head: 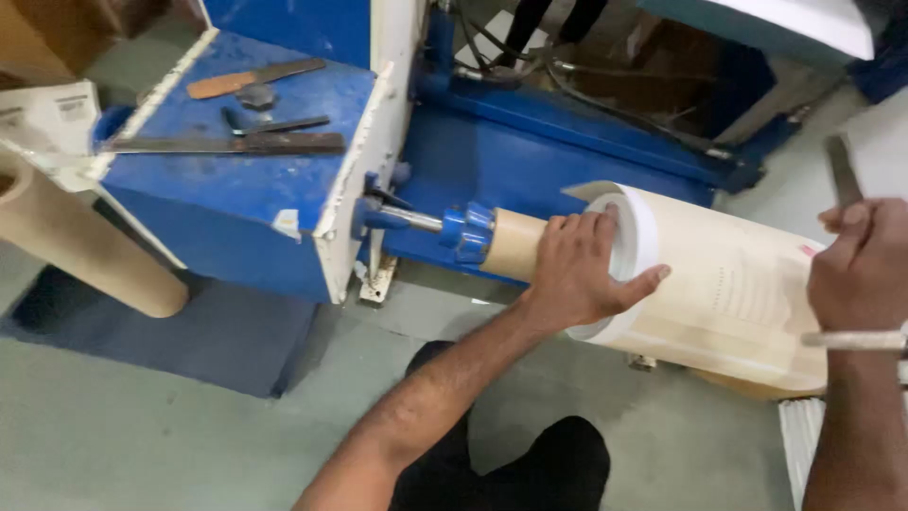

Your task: The person stands at a printing machine holding a cardboard core loaded with printed sheets. They use a knife in one hand to lift and separate the top sheets while peeling sheets off the roll one by one with the other hand, placing finished sheets onto a stack beside the machine.

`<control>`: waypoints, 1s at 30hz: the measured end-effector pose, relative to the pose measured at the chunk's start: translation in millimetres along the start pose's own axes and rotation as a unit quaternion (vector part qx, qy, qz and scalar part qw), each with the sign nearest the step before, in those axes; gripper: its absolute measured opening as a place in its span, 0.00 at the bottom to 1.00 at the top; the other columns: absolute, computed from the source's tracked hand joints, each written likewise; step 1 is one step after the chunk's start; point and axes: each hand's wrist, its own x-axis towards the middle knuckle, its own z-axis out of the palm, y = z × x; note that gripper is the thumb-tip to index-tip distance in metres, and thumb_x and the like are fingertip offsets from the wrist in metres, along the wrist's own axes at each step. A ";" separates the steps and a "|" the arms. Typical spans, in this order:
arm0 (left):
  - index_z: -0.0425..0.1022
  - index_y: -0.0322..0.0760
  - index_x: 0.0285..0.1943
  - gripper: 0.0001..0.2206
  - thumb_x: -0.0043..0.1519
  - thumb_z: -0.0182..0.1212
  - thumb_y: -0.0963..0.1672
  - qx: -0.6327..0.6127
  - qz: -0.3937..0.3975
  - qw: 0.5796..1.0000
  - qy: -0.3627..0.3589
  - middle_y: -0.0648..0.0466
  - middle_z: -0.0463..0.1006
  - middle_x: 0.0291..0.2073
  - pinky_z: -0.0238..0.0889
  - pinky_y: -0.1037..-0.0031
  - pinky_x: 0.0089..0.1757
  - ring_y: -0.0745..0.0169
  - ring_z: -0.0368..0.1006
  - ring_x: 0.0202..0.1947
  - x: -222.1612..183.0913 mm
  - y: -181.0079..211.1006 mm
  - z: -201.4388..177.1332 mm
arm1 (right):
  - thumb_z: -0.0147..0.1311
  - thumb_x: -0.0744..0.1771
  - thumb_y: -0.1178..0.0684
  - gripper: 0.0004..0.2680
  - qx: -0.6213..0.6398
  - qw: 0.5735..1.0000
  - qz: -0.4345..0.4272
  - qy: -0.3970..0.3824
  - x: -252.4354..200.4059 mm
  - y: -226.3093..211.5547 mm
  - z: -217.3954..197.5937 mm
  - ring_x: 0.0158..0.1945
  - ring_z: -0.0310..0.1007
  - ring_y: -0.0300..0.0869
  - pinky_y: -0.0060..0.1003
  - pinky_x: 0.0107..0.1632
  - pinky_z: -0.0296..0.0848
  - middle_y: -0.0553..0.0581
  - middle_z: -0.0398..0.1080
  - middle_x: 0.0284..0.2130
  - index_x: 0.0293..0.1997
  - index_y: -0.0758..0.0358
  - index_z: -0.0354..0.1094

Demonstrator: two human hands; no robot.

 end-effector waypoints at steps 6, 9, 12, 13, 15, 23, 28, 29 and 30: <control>0.68 0.41 0.71 0.31 0.65 0.62 0.59 -0.155 0.044 0.979 0.127 0.50 0.67 0.70 0.52 0.54 0.70 0.51 0.63 0.73 -75.3 -2.8 -115.3 | 0.39 0.71 0.64 0.07 0.052 0.993 -0.096 0.048 -63.6 -54.1 29.0 0.40 0.77 0.47 0.40 0.47 0.73 0.58 0.78 0.42 0.44 0.64 0.67; 0.68 0.37 0.61 0.18 0.66 0.62 0.47 -0.236 0.018 0.881 0.410 0.48 0.73 0.56 0.67 0.61 0.56 0.54 0.71 0.56 -127.9 -104.4 -188.0 | 0.46 0.73 0.61 0.07 -0.030 0.996 -0.046 0.071 -56.7 -94.9 17.0 0.30 0.71 0.51 0.47 0.39 0.67 0.61 0.74 0.30 0.42 0.63 0.73; 0.71 0.29 0.68 0.14 0.80 0.47 0.44 -0.022 0.018 0.843 0.537 0.47 0.76 0.61 0.64 0.62 0.61 0.51 0.72 0.57 -138.4 -208.0 -293.4 | 0.46 0.75 0.58 0.08 -0.020 0.998 -0.025 0.051 -53.2 -90.2 19.6 0.27 0.70 0.48 0.47 0.36 0.65 0.58 0.74 0.29 0.42 0.62 0.73; 0.71 0.29 0.68 0.14 0.80 0.47 0.44 -0.031 0.026 0.848 0.528 0.47 0.76 0.61 0.64 0.62 0.61 0.51 0.72 0.57 -140.3 -255.7 -309.7 | 0.46 0.75 0.58 0.08 -0.026 0.998 -0.012 0.055 -54.0 -91.4 19.2 0.27 0.70 0.48 0.47 0.36 0.65 0.58 0.74 0.29 0.42 0.62 0.73; 0.74 0.25 0.67 0.16 0.81 0.52 0.45 -0.118 -0.101 0.898 0.411 0.42 0.77 0.58 0.62 0.66 0.64 0.53 0.72 0.60 -151.7 -341.8 -341.1 | 0.48 0.75 0.58 0.09 -0.073 0.996 -0.009 0.040 -51.7 -91.6 19.5 0.28 0.70 0.50 0.47 0.38 0.65 0.59 0.72 0.26 0.38 0.62 0.70; 0.79 0.37 0.61 0.23 0.69 0.45 0.52 -0.272 -0.326 0.861 0.279 0.48 0.82 0.52 0.68 0.68 0.53 0.57 0.78 0.51 -106.7 -373.1 -333.0 | 0.48 0.73 0.58 0.06 -0.006 0.997 -0.030 0.077 -53.0 -103.1 14.4 0.34 0.72 0.53 0.48 0.39 0.67 0.58 0.75 0.32 0.41 0.61 0.72; 0.78 0.28 0.58 0.23 0.72 0.47 0.52 -0.128 -0.430 0.868 0.214 0.39 0.80 0.46 0.66 0.57 0.44 0.47 0.78 0.43 -73.9 -406.8 -358.0 | 0.49 0.75 0.58 0.07 -0.013 0.997 -0.032 0.072 -60.5 -98.0 15.1 0.35 0.72 0.53 0.48 0.39 0.67 0.58 0.74 0.31 0.41 0.61 0.72; 0.76 0.28 0.58 0.25 0.73 0.48 0.54 -0.128 -0.484 0.855 0.137 0.38 0.79 0.44 0.67 0.57 0.44 0.45 0.77 0.42 -75.3 -422.5 -367.4 | 0.50 0.75 0.58 0.07 -0.012 0.996 -0.036 0.077 -57.6 -98.7 16.0 0.35 0.72 0.54 0.48 0.40 0.67 0.58 0.74 0.31 0.41 0.61 0.72; 0.75 0.28 0.58 0.26 0.74 0.48 0.56 -0.129 -0.533 0.834 0.059 0.36 0.79 0.42 0.67 0.56 0.45 0.43 0.77 0.42 -77.4 -437.4 -377.3 | 0.50 0.75 0.58 0.07 -0.011 0.996 -0.039 0.083 -54.9 -99.5 16.2 0.35 0.72 0.54 0.48 0.40 0.67 0.59 0.74 0.31 0.41 0.60 0.72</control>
